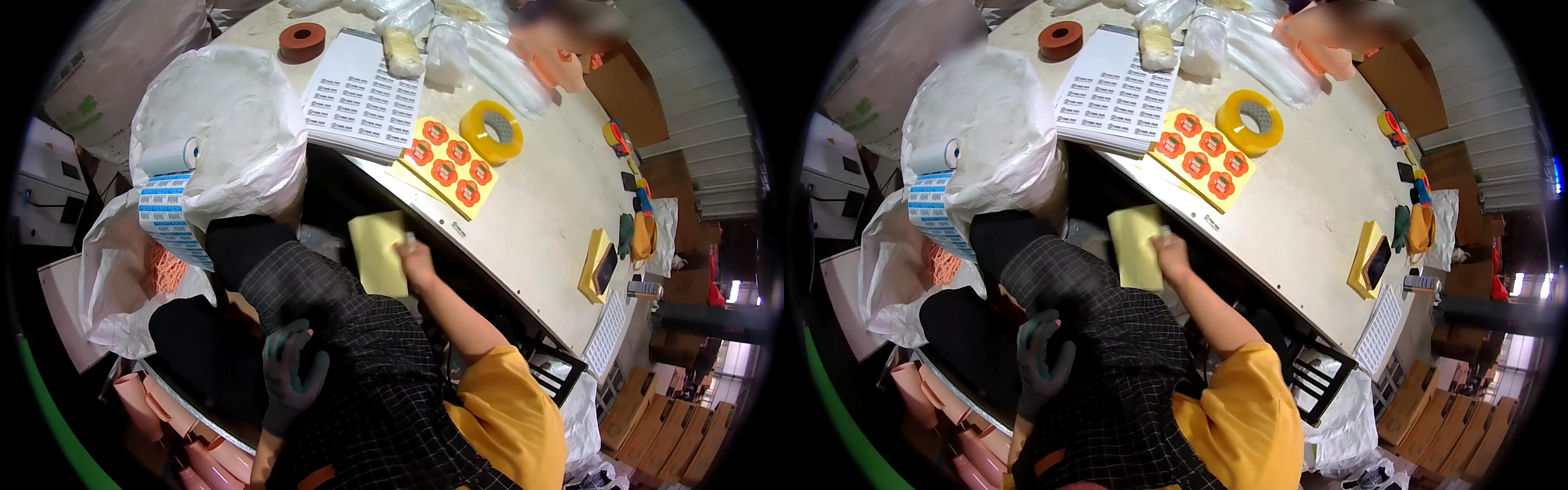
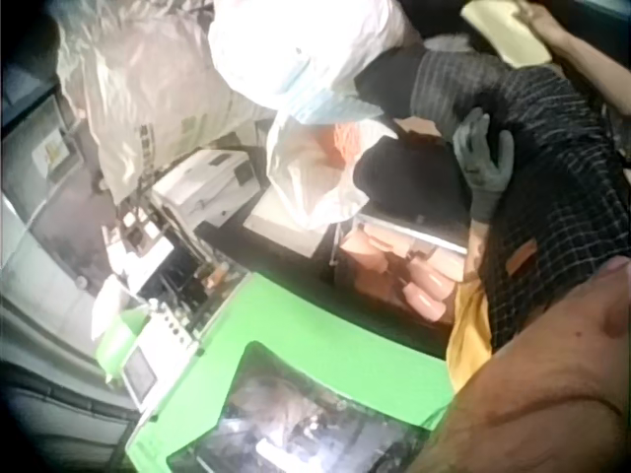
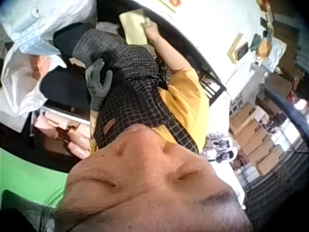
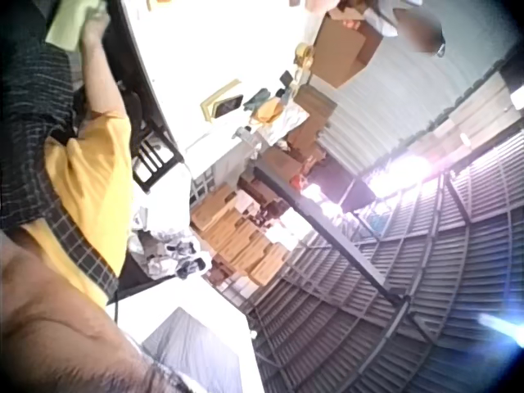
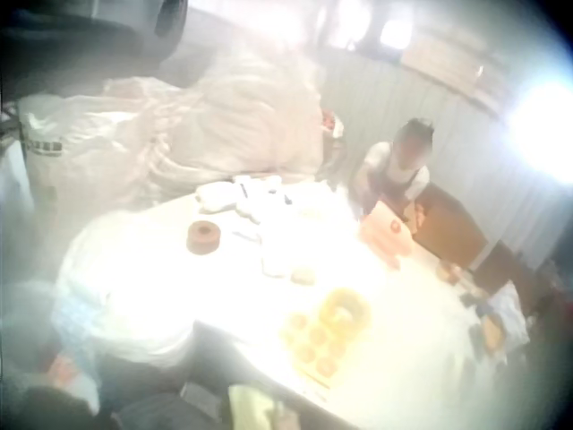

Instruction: The person labels plastic containers by applying adhesive stickers from a roll, then inserts smaller plastic components into the containers while working at a floor-level workspace.

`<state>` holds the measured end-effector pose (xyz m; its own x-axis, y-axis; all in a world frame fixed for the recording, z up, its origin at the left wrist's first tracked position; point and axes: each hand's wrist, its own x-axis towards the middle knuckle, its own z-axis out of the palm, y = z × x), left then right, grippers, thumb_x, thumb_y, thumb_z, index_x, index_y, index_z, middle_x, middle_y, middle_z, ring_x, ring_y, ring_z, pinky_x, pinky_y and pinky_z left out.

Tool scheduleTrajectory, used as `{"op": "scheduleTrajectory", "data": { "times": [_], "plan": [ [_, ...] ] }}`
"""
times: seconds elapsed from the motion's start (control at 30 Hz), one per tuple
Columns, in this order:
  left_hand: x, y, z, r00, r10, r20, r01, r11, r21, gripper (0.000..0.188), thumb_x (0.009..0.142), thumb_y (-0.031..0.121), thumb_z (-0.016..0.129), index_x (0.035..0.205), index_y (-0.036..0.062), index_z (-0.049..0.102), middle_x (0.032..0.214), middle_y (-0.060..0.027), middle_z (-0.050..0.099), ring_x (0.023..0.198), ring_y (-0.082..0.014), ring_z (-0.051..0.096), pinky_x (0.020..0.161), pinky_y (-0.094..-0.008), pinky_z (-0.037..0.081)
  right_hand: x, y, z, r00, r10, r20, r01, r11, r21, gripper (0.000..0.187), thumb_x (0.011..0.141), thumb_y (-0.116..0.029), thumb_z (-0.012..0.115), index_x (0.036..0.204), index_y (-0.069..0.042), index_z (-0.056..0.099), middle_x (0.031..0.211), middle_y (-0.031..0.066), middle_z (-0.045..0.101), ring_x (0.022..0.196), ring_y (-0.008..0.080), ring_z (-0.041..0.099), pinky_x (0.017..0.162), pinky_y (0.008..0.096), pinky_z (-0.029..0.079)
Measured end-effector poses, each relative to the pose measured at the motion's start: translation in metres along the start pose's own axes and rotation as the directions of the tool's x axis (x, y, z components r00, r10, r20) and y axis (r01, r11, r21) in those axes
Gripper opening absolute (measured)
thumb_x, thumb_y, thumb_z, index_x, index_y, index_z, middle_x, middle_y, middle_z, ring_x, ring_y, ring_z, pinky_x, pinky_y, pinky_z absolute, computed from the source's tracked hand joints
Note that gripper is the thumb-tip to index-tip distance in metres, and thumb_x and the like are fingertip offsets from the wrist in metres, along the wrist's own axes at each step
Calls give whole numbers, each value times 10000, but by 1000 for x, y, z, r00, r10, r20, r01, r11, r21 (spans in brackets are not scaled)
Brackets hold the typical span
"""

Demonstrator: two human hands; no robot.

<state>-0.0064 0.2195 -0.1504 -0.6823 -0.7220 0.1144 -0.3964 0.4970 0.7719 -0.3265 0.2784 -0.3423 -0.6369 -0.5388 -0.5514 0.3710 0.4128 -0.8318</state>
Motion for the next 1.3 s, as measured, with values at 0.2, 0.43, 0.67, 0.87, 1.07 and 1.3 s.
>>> {"op": "scheduleTrajectory", "data": {
  "times": [0.2,0.43,0.67,0.87,1.07,1.3],
  "plan": [
    [-6,-1,4,999,-20,34,23,996,-82,384,821,86,781,1188,79,665,1243,-140,675,1104,-341,655,953,-449,522,60,-25,-48,914,391,-107,-327,868,375,273,1057,-305,580,991,-57,673,790,44,622,699,147,558,680,327,504],
    [60,72,-20,869,424,257,-274,843,-463,305,866,162,800,1145,96,697,1132,-119,728,962,-296,739,829,-393,607,-84,-82,17,825,-510,246,557,807,-196,428,1111,-401,442,1018,-44,658,788,21,544,745,119,509,696,295,448],
    [73,194,-15,596,732,329,-143,500,-854,282,823,352,796,930,109,702,964,-96,678,980,-300,661,806,-427,528,5,-170,-149,704,-664,-252,74,422,-904,345,1079,-335,552,1244,-35,596,1149,127,653,1041,318,622,923,417,484],
    [55,203,-22,624,770,131,-394,454,-799,227,896,312,735,956,100,676,923,-94,664,893,-337,657,796,-458,525,-9,-223,-84,104,-989,103,449,-46,-892,427,962,-252,690,1337,-81,578,1350,158,567,1291,380,465,1091,550,323],
    [46,216,-7,623,770,134,-416,472,-778,278,920,329,705,1052,90,653,1016,-105,657,977,-326,643,846,-454,523,-32,-262,20,-198,-590,783,705,-641,-304,548,802,-132,813,1296,-91,578,1247,157,580,1189,389,537,1096,578,356],
    [36,176,-30,782,612,122,-356,597,-719,351,947,350,670,1164,77,627,1126,-118,648,1075,-314,626,904,-449,522,-57,-296,198,-541,-110,834,529,-815,235,442,791,-168,764,1219,-145,657,1202,56,660,1096,256,626,1085,554,393]
  ]
}}
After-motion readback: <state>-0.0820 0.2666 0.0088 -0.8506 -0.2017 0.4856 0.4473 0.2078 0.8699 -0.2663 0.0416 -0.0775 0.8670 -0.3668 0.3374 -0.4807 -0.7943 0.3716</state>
